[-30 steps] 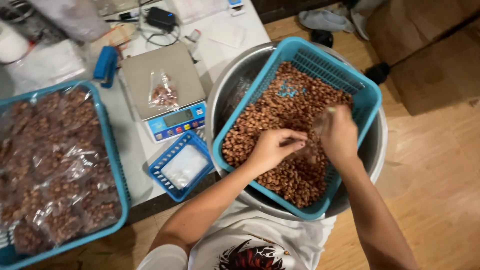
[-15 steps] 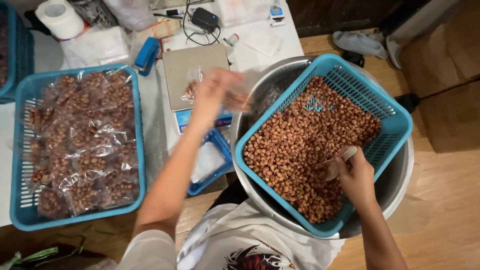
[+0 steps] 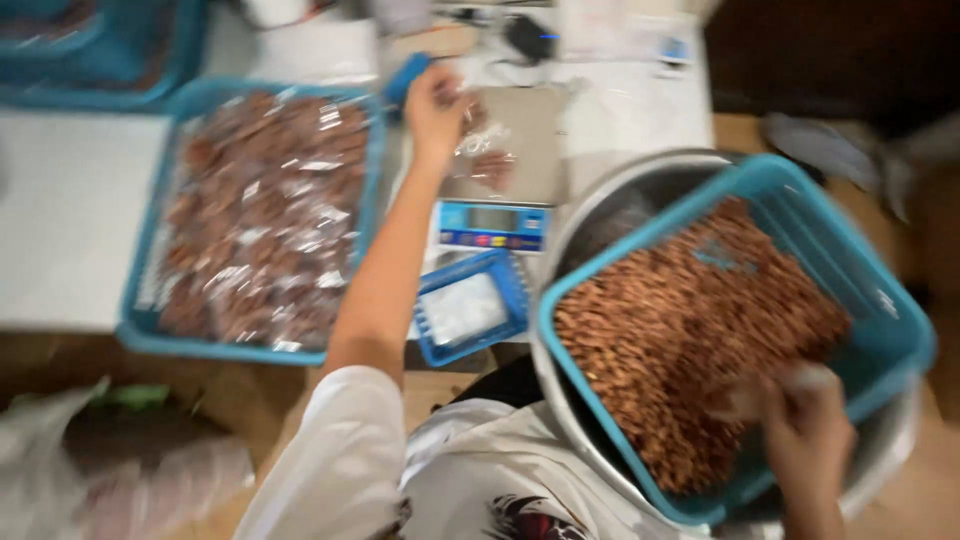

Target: Scooping peanuts from a basket into small plastic bags and weighing them on a digital scale.

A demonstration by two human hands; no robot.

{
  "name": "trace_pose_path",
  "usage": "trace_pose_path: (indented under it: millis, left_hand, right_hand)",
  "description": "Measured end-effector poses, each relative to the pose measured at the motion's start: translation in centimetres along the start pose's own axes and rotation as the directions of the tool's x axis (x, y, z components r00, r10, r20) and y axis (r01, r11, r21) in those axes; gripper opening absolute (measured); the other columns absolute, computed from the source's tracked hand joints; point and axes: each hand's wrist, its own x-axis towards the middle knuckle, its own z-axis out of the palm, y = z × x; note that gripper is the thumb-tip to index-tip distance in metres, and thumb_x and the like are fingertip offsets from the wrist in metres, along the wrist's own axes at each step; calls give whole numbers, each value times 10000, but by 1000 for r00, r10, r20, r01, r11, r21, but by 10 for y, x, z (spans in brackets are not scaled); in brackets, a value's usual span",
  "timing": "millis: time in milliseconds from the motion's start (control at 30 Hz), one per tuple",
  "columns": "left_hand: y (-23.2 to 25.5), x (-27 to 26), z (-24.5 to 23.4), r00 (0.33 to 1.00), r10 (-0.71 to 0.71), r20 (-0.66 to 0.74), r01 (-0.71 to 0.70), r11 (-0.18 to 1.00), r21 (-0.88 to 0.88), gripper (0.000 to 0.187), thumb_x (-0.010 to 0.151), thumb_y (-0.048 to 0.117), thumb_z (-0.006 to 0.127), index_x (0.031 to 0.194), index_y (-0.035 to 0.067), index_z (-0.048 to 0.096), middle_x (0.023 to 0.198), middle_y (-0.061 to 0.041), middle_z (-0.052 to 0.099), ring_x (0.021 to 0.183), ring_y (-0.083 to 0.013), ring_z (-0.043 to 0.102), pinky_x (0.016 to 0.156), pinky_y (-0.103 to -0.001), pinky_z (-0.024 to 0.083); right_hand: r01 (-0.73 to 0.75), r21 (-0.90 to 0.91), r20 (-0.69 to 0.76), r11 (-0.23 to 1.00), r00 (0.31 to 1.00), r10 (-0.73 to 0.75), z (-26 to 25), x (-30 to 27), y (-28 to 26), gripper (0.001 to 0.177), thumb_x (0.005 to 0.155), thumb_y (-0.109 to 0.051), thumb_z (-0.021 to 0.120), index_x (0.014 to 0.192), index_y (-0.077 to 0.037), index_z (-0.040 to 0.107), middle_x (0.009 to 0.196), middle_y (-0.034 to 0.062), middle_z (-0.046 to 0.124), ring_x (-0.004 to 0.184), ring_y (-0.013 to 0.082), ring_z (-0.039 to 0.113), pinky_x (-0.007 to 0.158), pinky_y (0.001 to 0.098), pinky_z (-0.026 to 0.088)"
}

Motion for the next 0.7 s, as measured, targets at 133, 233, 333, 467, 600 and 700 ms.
trace_pose_path:
  millis: [133,233,333,467,600,700]
  left_hand:
    - [84,13,-92,997,14,79,1,983,-186,346,806,-101,742,1080,109,715,975,-90,718,764,-223,783,590,-329,709]
    - [136,-1,-191,938,335,95,-337,808,484,79,884,85,840,951,106,804,869,-27,782,775,-170,716,716,-312,547]
    - [166,-41,-241,920,364,149,-362,638,680,93,949,-15,765,962,75,743,853,-80,673,757,-260,609,659,-403,458]
    - [90,-82,-262,942,91,324,-319,544,776,154,878,-38,705,1025,-6,670,966,-212,659,807,-439,627,606,-543,486]
    - [106,-91,-222,921,204,330,-387,557,735,161,922,21,664,1070,2,723,1037,-243,682,875,-449,633,742,-526,499]
    - [92,-135,-163,889,-9,457,-312,718,622,218,1061,185,575,1126,80,755,1005,-185,741,835,-377,687,737,-485,500]
  right_hand:
    - [-90,-135,-37,987,996,86,-5,-7,9,213,1151,-175,721,1304,-61,626,1163,115,713,1084,268,675,1002,379,493]
    - [-215,-280,-66,936,977,204,-12,-6,-23,209,1186,-171,772,1280,-40,639,1077,121,753,924,288,707,820,412,528]
    - [-95,-64,-90,993,992,89,-7,-8,1,250,1191,-90,744,1340,32,585,1212,198,700,1072,279,665,941,361,514]
    - [-178,-164,-35,970,984,175,-10,-8,-9,197,1113,-223,744,1243,-91,677,1079,104,699,940,241,641,877,372,482]
    - [-298,-276,-93,914,955,283,-25,2,-12,406,1047,-328,727,1234,-8,561,1080,233,672,1031,468,656,843,537,471]
    - [-279,-315,-75,907,960,270,-17,22,5,417,965,-277,747,1216,5,569,1051,229,666,953,466,656,776,553,478]
